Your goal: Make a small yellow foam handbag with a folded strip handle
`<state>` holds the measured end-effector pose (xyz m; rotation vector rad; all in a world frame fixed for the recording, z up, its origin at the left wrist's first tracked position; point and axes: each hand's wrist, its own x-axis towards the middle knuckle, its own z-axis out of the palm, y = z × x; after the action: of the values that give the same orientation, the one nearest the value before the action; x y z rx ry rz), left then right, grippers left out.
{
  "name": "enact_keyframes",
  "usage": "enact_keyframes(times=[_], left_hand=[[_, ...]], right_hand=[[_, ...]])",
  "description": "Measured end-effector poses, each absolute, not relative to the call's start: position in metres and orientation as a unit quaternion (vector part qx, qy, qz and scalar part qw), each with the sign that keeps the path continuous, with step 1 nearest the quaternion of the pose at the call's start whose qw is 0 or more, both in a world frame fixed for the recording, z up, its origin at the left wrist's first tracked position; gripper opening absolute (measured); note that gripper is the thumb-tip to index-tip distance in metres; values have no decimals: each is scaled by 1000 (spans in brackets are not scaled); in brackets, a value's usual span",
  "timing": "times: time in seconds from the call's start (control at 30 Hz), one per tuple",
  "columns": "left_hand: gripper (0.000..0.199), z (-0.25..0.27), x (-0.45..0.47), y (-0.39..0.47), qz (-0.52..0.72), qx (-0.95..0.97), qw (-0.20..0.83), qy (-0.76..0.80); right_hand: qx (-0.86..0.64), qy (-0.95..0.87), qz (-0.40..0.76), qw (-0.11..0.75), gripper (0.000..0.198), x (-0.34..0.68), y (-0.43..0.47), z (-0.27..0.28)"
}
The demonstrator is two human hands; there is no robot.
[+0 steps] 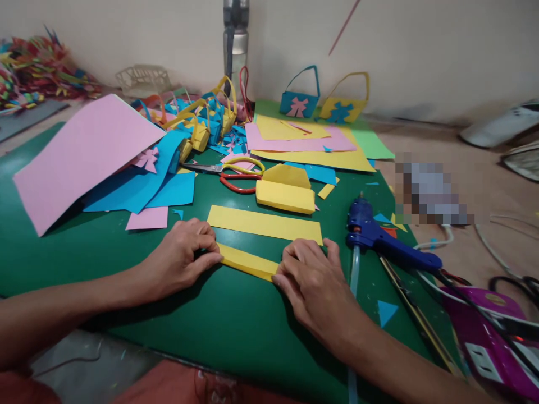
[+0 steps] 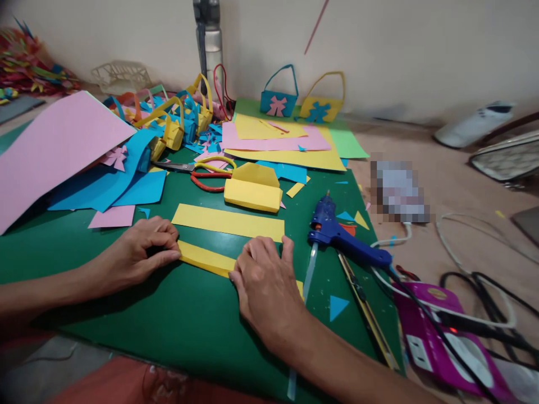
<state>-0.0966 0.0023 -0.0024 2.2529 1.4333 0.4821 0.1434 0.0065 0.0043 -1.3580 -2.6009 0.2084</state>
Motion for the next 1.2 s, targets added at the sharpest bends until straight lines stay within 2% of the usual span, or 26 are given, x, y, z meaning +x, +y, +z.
enact_keyframes(times=[0.63,1.2], left_hand=[[19,-8,-92,-1,176,807,168,537],[22,-15,-93,-1,125,859,37,495]], right_hand=[[-448,-882,86,119,21,145,8,3],[-442,-884,71,136,21,144,8,-2]])
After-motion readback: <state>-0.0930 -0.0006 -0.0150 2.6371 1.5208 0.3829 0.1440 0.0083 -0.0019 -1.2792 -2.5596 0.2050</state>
